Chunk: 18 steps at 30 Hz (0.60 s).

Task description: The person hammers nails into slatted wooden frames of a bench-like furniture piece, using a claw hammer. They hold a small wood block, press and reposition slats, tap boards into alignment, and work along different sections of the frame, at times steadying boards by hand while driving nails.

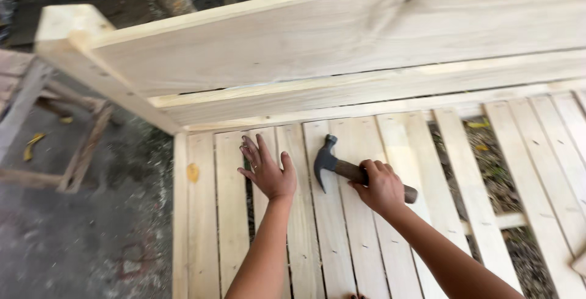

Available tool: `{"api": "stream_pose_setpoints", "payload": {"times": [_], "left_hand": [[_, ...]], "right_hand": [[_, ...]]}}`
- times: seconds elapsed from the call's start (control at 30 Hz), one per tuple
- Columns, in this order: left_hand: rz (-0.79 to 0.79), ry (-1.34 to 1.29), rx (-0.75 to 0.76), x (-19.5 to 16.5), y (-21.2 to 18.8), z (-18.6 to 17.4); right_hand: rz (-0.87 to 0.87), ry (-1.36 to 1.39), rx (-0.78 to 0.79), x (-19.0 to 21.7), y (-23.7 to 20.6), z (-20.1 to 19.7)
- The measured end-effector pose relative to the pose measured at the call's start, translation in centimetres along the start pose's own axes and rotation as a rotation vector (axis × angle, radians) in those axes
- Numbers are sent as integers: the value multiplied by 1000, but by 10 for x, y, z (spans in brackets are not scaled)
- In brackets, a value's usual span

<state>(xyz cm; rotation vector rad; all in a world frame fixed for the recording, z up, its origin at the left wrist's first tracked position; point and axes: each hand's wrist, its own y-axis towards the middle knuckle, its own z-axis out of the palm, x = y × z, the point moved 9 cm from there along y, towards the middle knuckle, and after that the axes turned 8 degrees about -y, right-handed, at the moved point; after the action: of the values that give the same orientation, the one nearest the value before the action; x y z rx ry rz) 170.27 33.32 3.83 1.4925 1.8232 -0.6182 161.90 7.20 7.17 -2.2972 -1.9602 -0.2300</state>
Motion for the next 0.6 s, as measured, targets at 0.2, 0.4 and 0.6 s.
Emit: {"api": "stream_pose_setpoints", "payload": {"times": [0.2,0.4,0.6], "left_hand": [[488,-67,492,-167,-111,155],[748,70,900,-230,-222,236],[751,45,1090,-256,-282,269]], "right_hand": [[386,100,-304,-174,-53,-46],[1164,-184,-287,-371,-189,-112],[1437,-284,-283,-386,-228,-98]]}}
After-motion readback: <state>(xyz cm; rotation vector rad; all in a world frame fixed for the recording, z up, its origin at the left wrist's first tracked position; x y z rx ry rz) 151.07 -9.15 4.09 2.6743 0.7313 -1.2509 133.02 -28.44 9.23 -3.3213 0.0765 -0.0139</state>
